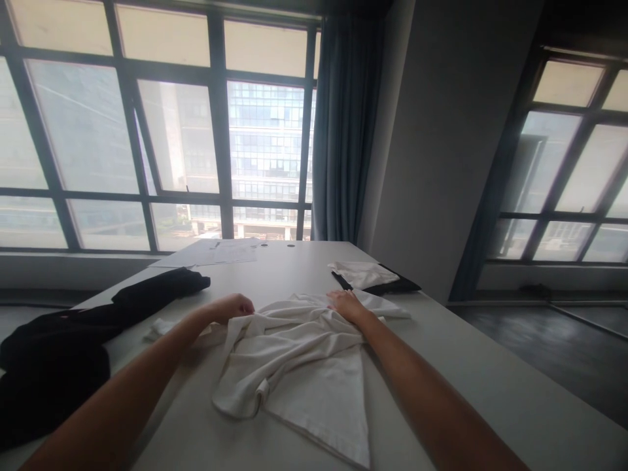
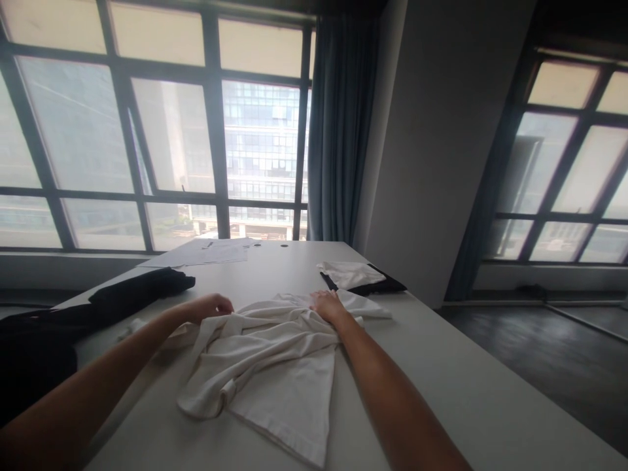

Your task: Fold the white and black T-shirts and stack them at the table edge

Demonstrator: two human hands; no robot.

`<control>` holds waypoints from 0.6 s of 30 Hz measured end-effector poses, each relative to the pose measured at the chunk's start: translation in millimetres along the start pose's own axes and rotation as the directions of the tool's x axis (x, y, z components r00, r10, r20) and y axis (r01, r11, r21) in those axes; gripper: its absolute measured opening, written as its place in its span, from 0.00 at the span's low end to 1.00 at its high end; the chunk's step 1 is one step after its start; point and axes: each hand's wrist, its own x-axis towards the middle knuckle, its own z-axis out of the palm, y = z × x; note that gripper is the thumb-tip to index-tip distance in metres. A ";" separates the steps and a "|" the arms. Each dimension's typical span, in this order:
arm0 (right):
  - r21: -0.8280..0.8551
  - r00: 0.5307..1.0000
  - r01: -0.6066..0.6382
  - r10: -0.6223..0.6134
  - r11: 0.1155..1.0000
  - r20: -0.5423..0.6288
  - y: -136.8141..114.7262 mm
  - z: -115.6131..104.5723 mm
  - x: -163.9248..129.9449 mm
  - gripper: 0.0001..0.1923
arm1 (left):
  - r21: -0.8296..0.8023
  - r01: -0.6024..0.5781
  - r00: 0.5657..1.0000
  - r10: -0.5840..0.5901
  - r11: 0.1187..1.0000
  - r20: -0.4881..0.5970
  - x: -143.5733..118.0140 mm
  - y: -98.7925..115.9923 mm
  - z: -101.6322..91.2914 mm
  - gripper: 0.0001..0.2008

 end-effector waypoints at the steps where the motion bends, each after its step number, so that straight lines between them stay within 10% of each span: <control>1: 0.028 0.999 0.007 -0.009 1.000 0.041 2.2 3.4 1.1 0.26 | -0.028 0.039 0.999 -0.039 0.999 -0.011 -0.9 0.7 0.4 0.17; 7: 0.101 0.998 -0.063 0.059 0.993 0.035 2.4 0.7 1.4 0.29 | 0.106 0.185 0.980 -0.176 0.977 -0.087 3.7 9.2 14.0 0.13; 13: 0.198 0.992 -0.042 0.064 0.979 -0.107 -2.7 -2.7 1.1 0.08 | 0.087 0.072 0.997 -0.074 0.994 0.018 -1.3 26.0 13.9 0.13; 18: 0.396 0.855 -0.061 0.253 0.916 -0.453 3.5 -11.0 4.0 0.07 | -0.111 -0.052 0.989 0.067 0.992 0.134 -5.3 35.1 13.1 0.25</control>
